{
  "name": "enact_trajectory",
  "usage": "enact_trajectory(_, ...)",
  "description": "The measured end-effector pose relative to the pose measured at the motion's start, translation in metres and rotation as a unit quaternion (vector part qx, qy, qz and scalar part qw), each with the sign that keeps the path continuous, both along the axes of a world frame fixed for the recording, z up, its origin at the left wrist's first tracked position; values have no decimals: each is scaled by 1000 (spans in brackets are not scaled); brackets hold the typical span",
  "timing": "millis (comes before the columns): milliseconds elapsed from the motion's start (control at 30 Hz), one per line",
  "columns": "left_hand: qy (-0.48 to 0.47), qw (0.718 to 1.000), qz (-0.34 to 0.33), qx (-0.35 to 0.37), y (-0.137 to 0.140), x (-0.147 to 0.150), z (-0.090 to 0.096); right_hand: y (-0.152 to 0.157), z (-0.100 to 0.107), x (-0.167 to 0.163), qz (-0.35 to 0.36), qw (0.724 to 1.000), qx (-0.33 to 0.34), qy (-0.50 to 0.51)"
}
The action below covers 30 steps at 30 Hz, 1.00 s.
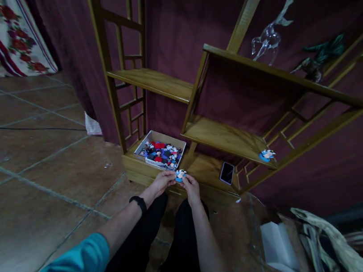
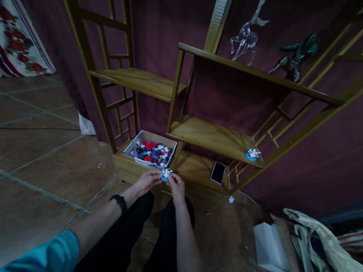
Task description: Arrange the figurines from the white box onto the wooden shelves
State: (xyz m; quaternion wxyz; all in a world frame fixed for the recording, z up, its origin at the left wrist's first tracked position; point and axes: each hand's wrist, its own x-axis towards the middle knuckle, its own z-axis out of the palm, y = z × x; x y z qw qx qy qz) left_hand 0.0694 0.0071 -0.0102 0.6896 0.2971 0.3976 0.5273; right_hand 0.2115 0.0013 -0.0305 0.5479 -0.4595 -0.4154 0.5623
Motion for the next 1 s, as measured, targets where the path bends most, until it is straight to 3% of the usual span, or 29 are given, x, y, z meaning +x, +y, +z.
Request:
enact_trajectory(300,37,995,-68,68,-6,-1,5,-4,6,1,7,1000,28,-1)
enact_trajectory(1000,99,984,-101,105,-5,3,4,-8,17,4,31,999,13,-19)
